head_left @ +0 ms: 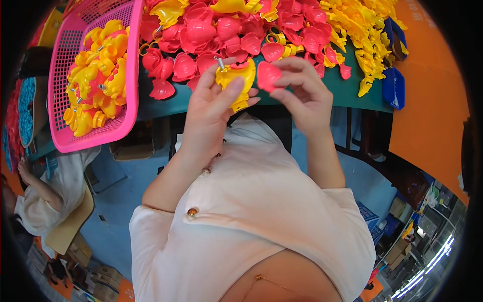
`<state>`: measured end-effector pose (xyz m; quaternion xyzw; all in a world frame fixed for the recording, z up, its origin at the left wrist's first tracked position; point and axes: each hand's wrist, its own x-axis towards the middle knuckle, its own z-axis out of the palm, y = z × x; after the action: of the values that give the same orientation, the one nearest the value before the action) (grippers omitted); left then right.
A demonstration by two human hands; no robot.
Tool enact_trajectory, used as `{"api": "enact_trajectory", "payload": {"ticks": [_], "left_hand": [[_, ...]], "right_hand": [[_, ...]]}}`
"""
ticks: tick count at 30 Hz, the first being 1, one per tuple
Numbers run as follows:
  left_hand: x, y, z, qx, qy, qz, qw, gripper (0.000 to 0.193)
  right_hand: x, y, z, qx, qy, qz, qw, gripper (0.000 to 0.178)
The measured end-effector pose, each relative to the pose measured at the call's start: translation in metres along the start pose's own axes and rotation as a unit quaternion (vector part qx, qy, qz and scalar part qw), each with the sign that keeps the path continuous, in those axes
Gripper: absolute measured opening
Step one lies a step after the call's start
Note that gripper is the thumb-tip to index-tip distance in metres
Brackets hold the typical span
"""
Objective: Assembling small yellow and pink plastic toy components by hand.
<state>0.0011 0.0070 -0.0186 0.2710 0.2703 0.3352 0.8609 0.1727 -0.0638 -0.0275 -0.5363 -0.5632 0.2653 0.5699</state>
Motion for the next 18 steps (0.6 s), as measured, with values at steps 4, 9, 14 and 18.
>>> {"api": "enact_trajectory", "payload": {"ticks": [4, 9, 14, 18], "left_hand": [[0.011, -0.010, 0.007, 0.043, 0.005, 0.036, 0.998, 0.050], [0.013, -0.019, 0.009, 0.025, -0.022, -0.008, 0.999, 0.051], [0.012, -0.024, 0.009, 0.026, -0.030, -0.030, 0.999, 0.048], [0.014, -0.028, 0.006, 0.089, -0.019, 0.020, 0.996, 0.050]], "right_hand": [[-0.010, -0.011, 0.006, -0.078, 0.001, -0.033, 0.996, 0.027], [-0.019, -0.006, 0.010, 0.211, 0.085, 0.120, 0.966, 0.037], [-0.023, -0.005, 0.014, 0.144, 0.056, 0.142, 0.978, 0.035], [-0.028, -0.001, 0.012, 0.190, 0.039, 0.142, 0.971, 0.035]]}}
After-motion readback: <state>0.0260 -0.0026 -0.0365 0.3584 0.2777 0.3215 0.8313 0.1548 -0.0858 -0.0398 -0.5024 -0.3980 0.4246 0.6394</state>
